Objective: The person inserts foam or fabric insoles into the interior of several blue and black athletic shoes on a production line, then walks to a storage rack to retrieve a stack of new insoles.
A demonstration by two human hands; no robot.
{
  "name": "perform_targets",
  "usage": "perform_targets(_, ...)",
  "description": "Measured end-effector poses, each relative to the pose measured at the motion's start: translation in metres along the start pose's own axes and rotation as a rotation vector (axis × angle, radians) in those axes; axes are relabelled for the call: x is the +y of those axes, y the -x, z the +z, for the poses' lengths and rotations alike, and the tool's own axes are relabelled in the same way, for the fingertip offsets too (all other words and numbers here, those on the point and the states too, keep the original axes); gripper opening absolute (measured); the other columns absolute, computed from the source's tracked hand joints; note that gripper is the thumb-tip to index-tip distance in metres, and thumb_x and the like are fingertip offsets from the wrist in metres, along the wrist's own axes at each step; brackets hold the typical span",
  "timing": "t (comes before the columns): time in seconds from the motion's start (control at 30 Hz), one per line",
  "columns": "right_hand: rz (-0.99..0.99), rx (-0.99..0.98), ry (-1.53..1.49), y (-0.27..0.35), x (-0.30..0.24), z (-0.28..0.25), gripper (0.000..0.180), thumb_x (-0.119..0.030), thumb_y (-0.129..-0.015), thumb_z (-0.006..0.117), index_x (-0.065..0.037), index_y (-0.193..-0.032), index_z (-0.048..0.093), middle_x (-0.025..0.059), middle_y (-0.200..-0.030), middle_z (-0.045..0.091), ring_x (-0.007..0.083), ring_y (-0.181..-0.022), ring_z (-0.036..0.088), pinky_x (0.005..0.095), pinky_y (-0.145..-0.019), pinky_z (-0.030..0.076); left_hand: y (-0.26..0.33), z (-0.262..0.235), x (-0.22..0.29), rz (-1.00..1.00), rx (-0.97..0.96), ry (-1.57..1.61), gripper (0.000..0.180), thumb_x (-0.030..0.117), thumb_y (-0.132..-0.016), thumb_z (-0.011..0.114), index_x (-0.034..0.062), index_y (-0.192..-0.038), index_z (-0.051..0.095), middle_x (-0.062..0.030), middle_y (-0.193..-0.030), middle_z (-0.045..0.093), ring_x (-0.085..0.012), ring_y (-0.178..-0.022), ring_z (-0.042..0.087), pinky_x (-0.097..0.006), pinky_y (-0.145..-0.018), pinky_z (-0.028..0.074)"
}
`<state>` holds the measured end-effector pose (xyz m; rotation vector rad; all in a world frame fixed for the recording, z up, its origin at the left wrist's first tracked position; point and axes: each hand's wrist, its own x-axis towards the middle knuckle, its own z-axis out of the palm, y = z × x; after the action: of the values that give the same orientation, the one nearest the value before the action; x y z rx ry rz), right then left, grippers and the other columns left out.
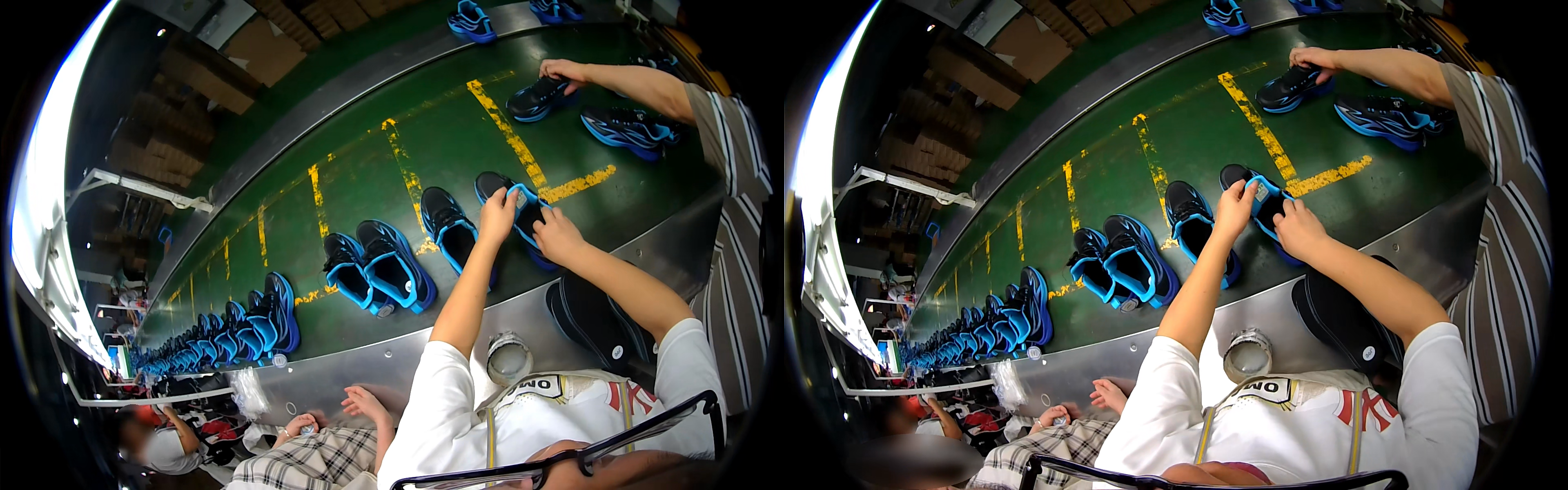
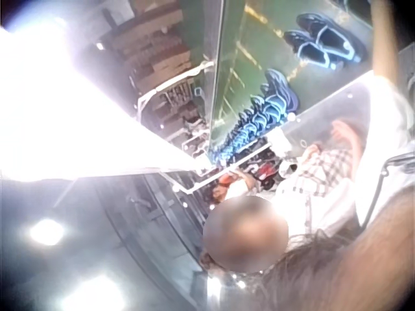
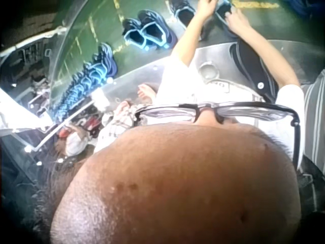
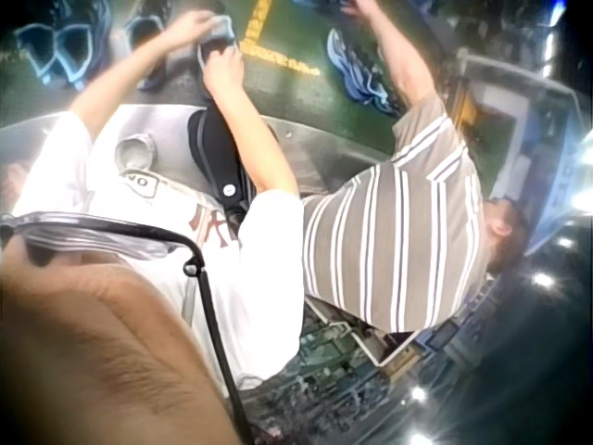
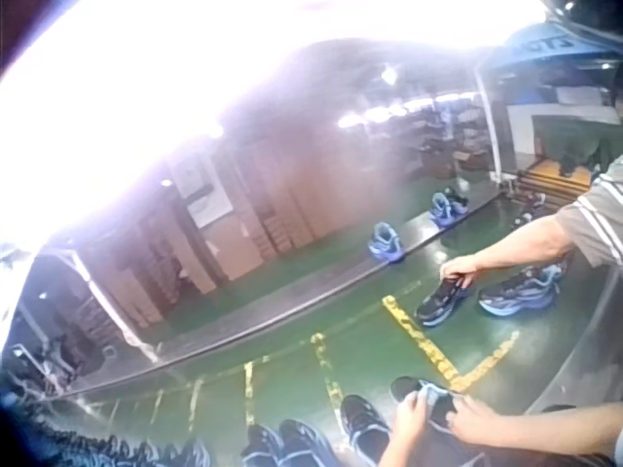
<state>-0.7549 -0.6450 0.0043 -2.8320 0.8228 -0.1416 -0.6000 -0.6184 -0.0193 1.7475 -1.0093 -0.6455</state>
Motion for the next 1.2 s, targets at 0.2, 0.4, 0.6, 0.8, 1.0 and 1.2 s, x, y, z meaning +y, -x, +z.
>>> perform_targets(0.2, 0.252, -0.271, -0.013, -0.001, -0.014, -0.034, 0.044, -0.028, -0.063, 0.064, 0.002, -0.092, 0.050, 0.0223, -0.096, 0.050, 0.0346, -0.089, 0.051, 0.0398, -0.077, 0.045, 0.014, 0.022, 0.001, 0.602, 0.238, -0.754, 0.052, 0.018, -0.066, 0.066, 0.0045, -0.110, 0.042, -0.0151, -0.094, 0.044, -0.0300, -0.072, 0.053, -0.037, -0.057, 0.044)
perform_targets(0.4, 0.071, -0.372, -0.252, 0.011, 0.024, -0.091, 0.031, -0.026, -0.066, 0.060, -0.002, -0.083, 0.054, 0.0190, -0.080, 0.057, 0.0340, -0.078, 0.056, 0.0415, -0.066, 0.045, 0.006, 0.035, -0.003, 0.498, 0.111, -1.019, 0.052, 0.024, -0.067, 0.064, 0.0005, -0.108, 0.042, -0.0113, -0.091, 0.047, -0.0250, -0.072, 0.054, -0.034, -0.057, 0.044)
perform_targets(0.6, 0.252, -0.166, -0.526, 0.134, 0.054, -0.167, 0.035, -0.022, -0.063, 0.065, -0.005, -0.091, 0.050, 0.0148, -0.089, 0.054, 0.0294, -0.088, 0.052, 0.0348, -0.075, 0.041, 0.010, 0.003, -0.004, 0.557, 0.099, -1.191, 0.052, 0.029, -0.073, 0.058, -0.0022, -0.112, 0.044, -0.0110, -0.095, 0.048, -0.0237, -0.077, 0.052, -0.036, -0.061, 0.042)
perform_targets(0.8, 0.572, -0.139, -0.159, 0.302, 0.070, -0.121, 0.051, -0.026, -0.058, 0.072, -0.006, -0.099, 0.051, 0.0193, -0.122, 0.038, 0.0376, -0.111, 0.037, 0.0405, -0.094, 0.029, 0.009, 0.048, 0.011, 0.749, 0.099, -1.400, 0.030, 0.018, -0.077, 0.047, 0.0032, -0.103, 0.049, -0.0188, -0.095, 0.049, -0.0197, -0.057, 0.054, -0.028, -0.048, 0.044)
perform_targets(1.0, 0.147, 0.221, -0.351, 0.197, 0.042, -0.092, 0.039, -0.018, -0.068, 0.063, -0.004, -0.102, 0.052, 0.0160, -0.119, 0.041, 0.0324, -0.112, 0.038, 0.0408, -0.091, 0.032, 0.008, 0.031, 0.003, 0.720, -0.051, -1.647, 0.017, 0.016, -0.075, 0.046, 0.0056, -0.087, 0.053, -0.0262, -0.097, 0.048, -0.0190, -0.054, 0.055, -0.029, -0.047, 0.043)
perform_targets(1.2, -0.099, 0.181, -0.204, 0.086, 0.027, -0.019, 0.038, -0.018, -0.067, 0.062, -0.005, -0.101, 0.053, 0.0181, -0.118, 0.042, 0.0329, -0.113, 0.037, 0.0434, -0.094, 0.028, 0.011, 0.000, 0.038, 0.490, -0.136, -0.811, 0.008, 0.008, -0.076, 0.049, 0.0006, -0.078, 0.052, -0.0167, -0.108, 0.051, -0.0242, -0.064, 0.058, -0.032, -0.059, 0.046)
